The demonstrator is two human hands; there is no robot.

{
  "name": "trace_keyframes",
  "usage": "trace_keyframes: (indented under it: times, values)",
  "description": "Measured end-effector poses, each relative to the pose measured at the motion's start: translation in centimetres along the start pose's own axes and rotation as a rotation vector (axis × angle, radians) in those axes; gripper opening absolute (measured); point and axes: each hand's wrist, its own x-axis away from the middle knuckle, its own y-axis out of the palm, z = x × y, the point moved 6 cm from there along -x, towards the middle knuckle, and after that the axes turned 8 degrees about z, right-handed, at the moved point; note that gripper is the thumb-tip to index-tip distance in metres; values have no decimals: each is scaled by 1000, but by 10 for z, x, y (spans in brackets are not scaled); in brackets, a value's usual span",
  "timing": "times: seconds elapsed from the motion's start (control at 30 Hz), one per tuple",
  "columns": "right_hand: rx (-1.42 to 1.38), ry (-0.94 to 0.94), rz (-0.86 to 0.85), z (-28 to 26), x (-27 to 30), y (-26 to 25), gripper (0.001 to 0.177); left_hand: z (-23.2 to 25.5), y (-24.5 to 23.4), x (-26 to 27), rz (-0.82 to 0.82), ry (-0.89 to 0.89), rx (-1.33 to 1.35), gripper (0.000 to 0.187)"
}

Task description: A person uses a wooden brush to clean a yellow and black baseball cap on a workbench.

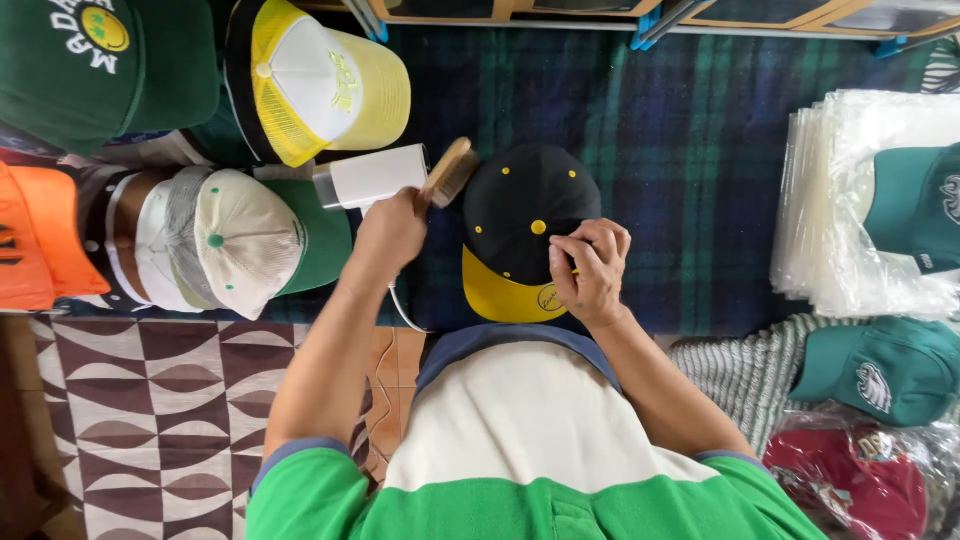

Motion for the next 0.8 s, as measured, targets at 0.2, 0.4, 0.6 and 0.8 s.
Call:
trace_keyframes:
  times: [0.2, 0.4, 0.6, 0.8]
  values:
    - [48, 45, -34, 1, 2, 1, 5, 134, -81, 69, 506, 670, 3, 41]
    - [55, 48, -48, 3, 6, -1, 8, 146, -71, 83, 529, 813, 2, 34]
    - [49, 39, -7, -7, -10, -1, 3, 64, -13, -2, 153, 189, 148, 47]
    - [-19, 165, -16, 7, -6, 6, 23, 17, -1, -4, 57, 69, 27, 49]
